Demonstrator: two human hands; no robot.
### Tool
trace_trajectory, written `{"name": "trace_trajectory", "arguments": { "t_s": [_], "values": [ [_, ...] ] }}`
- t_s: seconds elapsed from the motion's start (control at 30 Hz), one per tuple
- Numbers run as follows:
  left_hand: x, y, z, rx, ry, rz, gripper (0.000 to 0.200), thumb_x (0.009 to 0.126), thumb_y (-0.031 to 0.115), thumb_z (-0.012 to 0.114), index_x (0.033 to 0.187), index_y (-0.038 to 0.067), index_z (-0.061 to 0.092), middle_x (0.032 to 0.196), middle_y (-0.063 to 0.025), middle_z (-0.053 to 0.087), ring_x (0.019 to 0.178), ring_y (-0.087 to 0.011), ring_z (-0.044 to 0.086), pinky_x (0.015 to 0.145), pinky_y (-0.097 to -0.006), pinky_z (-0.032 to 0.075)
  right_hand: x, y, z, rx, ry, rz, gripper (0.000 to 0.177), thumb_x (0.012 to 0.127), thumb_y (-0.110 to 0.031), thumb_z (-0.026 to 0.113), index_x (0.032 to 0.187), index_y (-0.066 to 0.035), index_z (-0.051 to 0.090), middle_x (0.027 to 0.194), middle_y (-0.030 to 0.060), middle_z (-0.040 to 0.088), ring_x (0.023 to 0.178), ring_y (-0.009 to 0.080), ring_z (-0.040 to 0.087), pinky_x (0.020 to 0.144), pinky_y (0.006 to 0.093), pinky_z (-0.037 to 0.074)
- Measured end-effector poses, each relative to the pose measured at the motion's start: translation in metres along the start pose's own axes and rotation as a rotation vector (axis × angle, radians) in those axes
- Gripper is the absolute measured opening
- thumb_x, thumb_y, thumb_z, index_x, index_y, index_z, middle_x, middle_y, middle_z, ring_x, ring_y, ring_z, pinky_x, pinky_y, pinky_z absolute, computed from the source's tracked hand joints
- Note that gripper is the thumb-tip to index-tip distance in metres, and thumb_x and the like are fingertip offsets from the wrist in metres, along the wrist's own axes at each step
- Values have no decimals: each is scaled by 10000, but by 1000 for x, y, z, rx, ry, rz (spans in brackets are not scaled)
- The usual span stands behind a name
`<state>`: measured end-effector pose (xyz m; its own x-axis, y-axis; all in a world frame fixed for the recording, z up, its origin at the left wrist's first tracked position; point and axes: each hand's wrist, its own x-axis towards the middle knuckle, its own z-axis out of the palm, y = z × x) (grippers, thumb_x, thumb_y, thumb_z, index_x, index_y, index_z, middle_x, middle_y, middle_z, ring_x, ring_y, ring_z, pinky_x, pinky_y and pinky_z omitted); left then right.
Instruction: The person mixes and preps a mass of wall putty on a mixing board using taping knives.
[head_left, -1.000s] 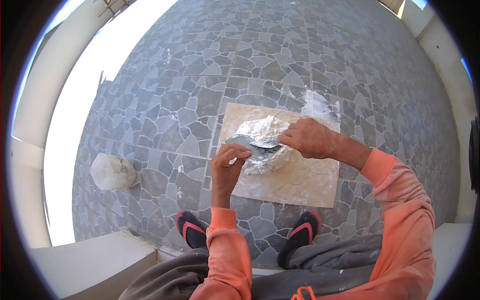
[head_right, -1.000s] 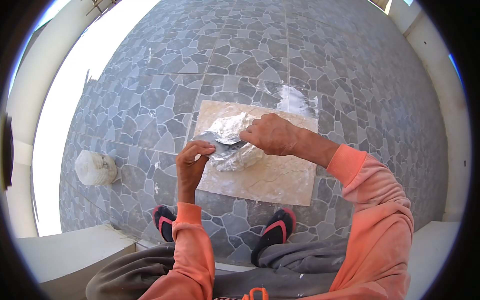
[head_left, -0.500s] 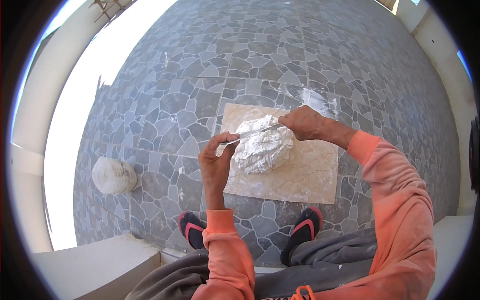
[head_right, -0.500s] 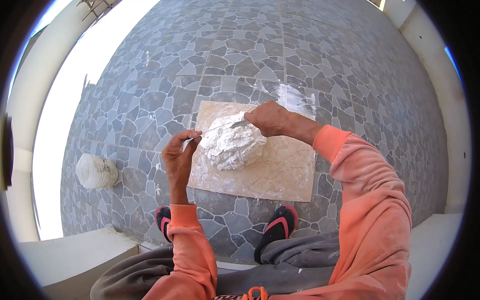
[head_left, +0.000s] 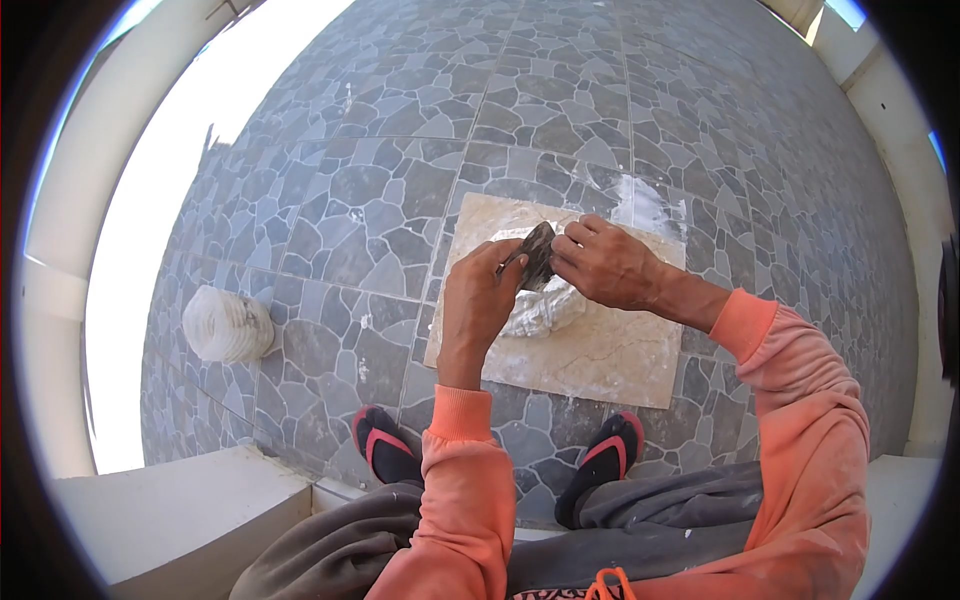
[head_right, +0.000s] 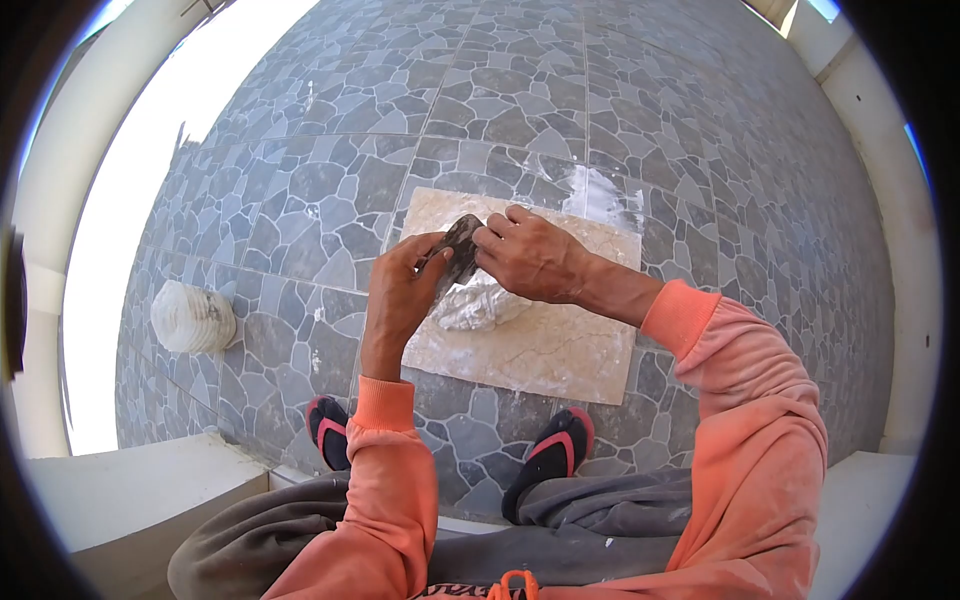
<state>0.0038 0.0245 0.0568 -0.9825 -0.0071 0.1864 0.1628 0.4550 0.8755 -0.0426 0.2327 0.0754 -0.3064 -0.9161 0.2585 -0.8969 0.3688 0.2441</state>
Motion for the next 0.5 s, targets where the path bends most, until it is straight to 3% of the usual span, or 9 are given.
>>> {"name": "trace_trajectory", "arguments": {
  "t_s": [0.17,0.27,0.37,0.4,0.5],
  "values": [
    [1,-21,16,114,-33,14,239,868,111,677,1077,-4,699,853,-153,699,689,-211,631,663,-318,497,-6,0,-1,-6,81,-19,75,819,-120,626,821,-45,623,854,68,564,834,201,586,741,343,497],
    [-4,-41,18,91,-15,-112,239,876,120,674,1077,-8,691,808,-119,695,661,-161,598,637,-293,476,-9,8,-16,16,-2,61,57,789,-69,635,829,-37,609,849,78,571,832,216,599,727,347,513],
    [-10,-56,10,-48,75,-227,216,892,119,663,1059,-15,685,780,-54,679,664,-92,558,625,-259,450,-19,25,-20,144,-69,227,90,744,-18,620,830,-27,597,846,97,573,818,246,607,699,355,528],
    [-10,-61,7,-132,69,-258,209,923,130,645,1064,-23,658,792,0,655,687,-49,535,625,-239,435,-22,28,-19,272,-123,363,114,738,-11,590,852,-3,593,856,140,587,806,307,618,698,396,540],
    [-13,-74,4,-282,157,-284,256,932,161,629,1088,-41,620,842,-65,671,719,-106,572,661,-279,460,-28,28,-21,474,-204,541,127,779,-34,565,887,28,587,850,183,616,822,363,626,715,454,523]
  ]
}}
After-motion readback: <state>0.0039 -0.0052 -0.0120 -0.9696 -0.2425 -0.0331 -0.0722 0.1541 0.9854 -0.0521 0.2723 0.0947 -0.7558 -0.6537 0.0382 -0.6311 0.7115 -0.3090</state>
